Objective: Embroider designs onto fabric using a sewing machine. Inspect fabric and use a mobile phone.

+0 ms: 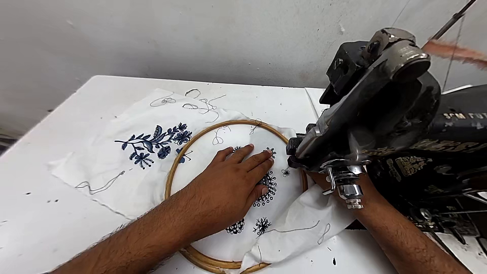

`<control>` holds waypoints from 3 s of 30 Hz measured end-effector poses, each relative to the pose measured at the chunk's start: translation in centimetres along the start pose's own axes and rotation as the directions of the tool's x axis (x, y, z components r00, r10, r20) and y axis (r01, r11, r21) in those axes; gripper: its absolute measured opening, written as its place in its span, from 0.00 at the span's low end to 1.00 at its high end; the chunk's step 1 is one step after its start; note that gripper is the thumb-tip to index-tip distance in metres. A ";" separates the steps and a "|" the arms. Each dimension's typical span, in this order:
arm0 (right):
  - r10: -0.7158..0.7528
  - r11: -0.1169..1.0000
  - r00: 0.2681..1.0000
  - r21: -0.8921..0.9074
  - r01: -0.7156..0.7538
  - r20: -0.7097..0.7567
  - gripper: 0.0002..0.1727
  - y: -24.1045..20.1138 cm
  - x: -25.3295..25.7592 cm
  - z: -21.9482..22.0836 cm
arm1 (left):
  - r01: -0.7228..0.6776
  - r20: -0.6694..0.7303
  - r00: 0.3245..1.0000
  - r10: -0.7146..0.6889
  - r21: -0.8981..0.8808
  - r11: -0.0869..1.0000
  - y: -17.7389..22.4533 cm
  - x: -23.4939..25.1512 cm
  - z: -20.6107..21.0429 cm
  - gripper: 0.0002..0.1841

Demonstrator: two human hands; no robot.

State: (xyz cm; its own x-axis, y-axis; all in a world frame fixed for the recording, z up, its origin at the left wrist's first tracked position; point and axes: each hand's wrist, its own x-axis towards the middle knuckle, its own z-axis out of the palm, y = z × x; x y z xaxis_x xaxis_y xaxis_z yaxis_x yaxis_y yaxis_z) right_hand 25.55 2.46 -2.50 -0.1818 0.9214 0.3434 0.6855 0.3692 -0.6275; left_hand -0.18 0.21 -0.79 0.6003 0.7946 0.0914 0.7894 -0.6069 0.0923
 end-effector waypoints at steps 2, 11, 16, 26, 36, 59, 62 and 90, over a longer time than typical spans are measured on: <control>0.057 0.998 0.998 0.038 -0.058 0.028 0.15 -0.5 -0.2 -0.3 | 0.005 0.000 1.000 -0.005 -0.002 1.000 -0.1 0.0 -0.1 0.30; -0.018 0.998 0.999 -0.064 0.019 0.026 0.13 -0.1 0.2 -0.5 | -0.002 0.018 1.000 0.002 -0.001 1.000 0.3 -0.2 -0.2 0.30; -0.020 1.000 0.999 0.006 0.020 0.041 0.14 1.0 0.7 0.4 | 0.005 0.019 1.000 -0.006 0.016 1.000 0.2 -0.4 -0.3 0.30; 0.001 0.998 0.999 0.058 -0.003 0.034 0.14 0.1 0.1 -0.1 | 0.020 0.005 1.000 -0.020 0.014 1.000 0.0 -0.2 -0.2 0.30; 0.053 0.998 0.998 -0.026 -0.052 0.045 0.13 0.3 0.0 0.5 | 0.049 0.056 0.997 -0.050 0.018 0.999 -0.1 -0.5 -0.7 0.30; 0.096 0.975 0.986 0.188 -0.121 0.136 0.12 1.3 0.3 -0.1 | 0.052 0.026 0.998 -0.052 0.012 0.999 -0.5 0.0 -0.3 0.31; 0.132 0.977 0.987 0.155 -0.146 0.093 0.13 -0.2 0.1 -0.4 | 0.041 0.020 0.999 -0.041 0.013 0.999 -0.4 0.2 -0.1 0.31; -0.030 0.999 1.000 0.042 0.030 -0.009 0.13 -0.2 0.6 -0.1 | 0.018 0.031 0.999 -0.018 0.010 1.000 -0.3 0.2 -0.1 0.31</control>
State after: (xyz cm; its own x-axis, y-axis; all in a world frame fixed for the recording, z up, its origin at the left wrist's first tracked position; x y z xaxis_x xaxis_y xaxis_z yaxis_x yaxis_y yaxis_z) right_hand 25.35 2.88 -2.08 -0.1959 0.9090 0.3679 0.6498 0.4013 -0.6456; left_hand -0.35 0.56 -0.75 0.5893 0.8058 0.0590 0.8013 -0.5922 0.0845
